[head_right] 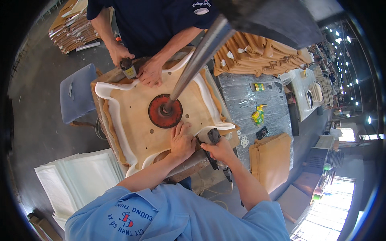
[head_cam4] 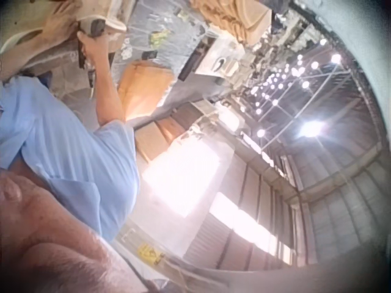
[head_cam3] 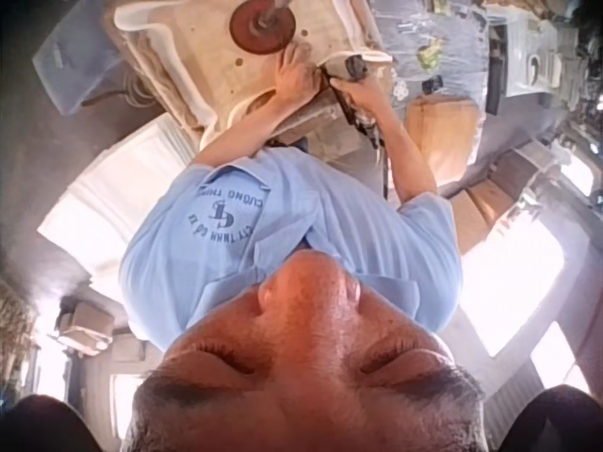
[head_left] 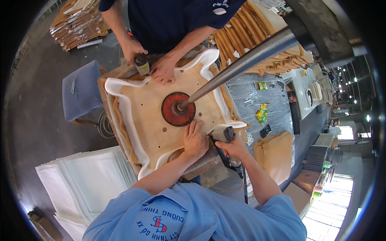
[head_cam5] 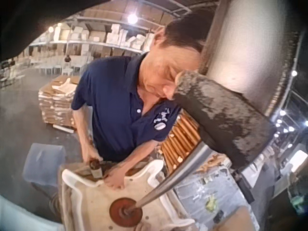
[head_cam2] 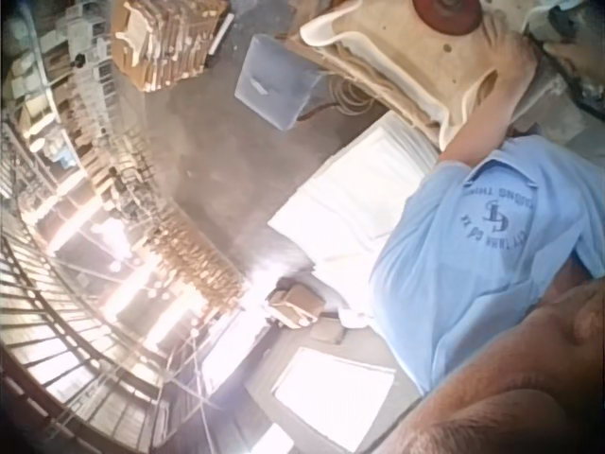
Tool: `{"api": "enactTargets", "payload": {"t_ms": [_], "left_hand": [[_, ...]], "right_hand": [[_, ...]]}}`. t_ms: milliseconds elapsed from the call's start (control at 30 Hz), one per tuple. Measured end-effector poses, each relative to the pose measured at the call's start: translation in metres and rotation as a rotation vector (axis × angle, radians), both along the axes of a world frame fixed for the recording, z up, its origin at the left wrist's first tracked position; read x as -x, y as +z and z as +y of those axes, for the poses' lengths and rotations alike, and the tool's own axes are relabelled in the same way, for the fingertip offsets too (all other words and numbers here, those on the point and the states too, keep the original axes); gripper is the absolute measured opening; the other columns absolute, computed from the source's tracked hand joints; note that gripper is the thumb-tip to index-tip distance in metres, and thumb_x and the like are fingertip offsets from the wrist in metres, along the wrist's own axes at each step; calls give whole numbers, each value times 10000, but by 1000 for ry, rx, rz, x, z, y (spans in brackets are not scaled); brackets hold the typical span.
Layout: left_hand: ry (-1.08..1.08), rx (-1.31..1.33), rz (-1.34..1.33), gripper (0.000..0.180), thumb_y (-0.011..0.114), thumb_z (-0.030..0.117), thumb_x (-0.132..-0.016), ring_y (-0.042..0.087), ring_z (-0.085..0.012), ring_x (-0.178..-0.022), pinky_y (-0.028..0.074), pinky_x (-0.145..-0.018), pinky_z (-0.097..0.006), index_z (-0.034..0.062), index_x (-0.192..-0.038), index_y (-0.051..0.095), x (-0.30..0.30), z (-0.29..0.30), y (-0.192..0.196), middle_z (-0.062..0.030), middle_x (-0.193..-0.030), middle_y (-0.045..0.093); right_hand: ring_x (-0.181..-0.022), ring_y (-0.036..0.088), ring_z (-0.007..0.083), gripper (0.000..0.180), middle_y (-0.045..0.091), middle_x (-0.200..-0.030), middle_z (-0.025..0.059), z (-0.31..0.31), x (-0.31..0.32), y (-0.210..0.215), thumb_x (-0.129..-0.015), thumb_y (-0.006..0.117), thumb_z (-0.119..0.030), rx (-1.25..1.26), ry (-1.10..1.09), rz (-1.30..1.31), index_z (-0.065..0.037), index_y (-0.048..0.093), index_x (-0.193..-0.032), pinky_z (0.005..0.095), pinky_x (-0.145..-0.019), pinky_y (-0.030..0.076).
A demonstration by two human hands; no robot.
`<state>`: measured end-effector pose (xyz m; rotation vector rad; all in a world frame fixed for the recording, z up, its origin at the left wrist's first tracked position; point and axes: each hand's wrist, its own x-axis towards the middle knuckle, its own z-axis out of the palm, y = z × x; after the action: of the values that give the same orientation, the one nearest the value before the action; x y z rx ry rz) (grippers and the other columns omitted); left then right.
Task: The person assembles a chair seat by placing a white foam layer and a brown fabric layer onto a wooden frame. They use a staple gun to secure the layers to the frame while a coworker assists by applying adhesive. The process is repeated for multiple units.
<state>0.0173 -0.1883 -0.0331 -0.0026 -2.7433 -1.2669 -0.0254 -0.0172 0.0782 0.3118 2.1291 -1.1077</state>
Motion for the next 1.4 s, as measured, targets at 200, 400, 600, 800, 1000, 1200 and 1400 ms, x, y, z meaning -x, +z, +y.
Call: {"api": "enactTargets", "payload": {"t_ms": [200,400,600,800,1000,1200,1400], "left_hand": [[20,14,6,146,726,205,-828,376,-357,-1497,245,-1246,-524,82,-812,802,2,-1,1,-88,-1466,561],[-47,-1,13,189,709,209,-857,342,-392,-1525,218,-1276,-557,44,-846,801,1,-6,3,-126,-1497,540],[-14,19,32,194,745,224,-843,355,-394,-1517,230,-1275,-563,36,-847,795,-5,-8,-2,-128,-1498,546],[-22,1,-17,187,733,216,-855,364,-393,-1506,234,-1275,-550,43,-861,803,-3,-7,1,-131,-1499,543],[-74,7,-24,180,722,212,-855,362,-391,-1507,231,-1285,-538,55,-862,808,-13,-17,7,-133,-1504,534],[-26,19,-35,178,721,212,-852,369,-379,-1509,235,-1289,-532,54,-860,803,-18,-18,2,-129,-1490,545],[-22,24,-2,173,731,214,-846,377,-372,-1502,236,-1284,-536,51,-851,791,-19,-15,3,-126,-1475,556]], "right_hand": [[-504,587,108,291,659,-665,19,-10,9,5,-900,856,-265,-98,91,9,-8,742,-977,318,-477,454],[-520,628,129,368,668,-649,35,-7,14,-10,-876,871,-346,-237,193,142,-7,749,-950,331,-496,486],[-522,633,134,360,663,-637,36,-3,10,-3,-871,876,-330,-88,100,33,-2,741,-927,323,-501,493],[-519,631,136,355,661,-639,30,-12,6,2,-874,869,-318,-180,174,33,3,741,-954,323,-506,495],[-519,631,136,374,674,-662,33,-20,8,2,-866,874,-322,-261,182,54,1,738,-998,328,-513,502],[-530,650,156,431,706,-699,58,-11,1,-4,-845,888,-353,-128,173,-15,-4,749,-1056,334,-545,537],[-548,666,166,439,704,-704,64,-17,-3,-15,-848,885,-338,-210,230,199,7,733,-1073,335,-552,549]]}}
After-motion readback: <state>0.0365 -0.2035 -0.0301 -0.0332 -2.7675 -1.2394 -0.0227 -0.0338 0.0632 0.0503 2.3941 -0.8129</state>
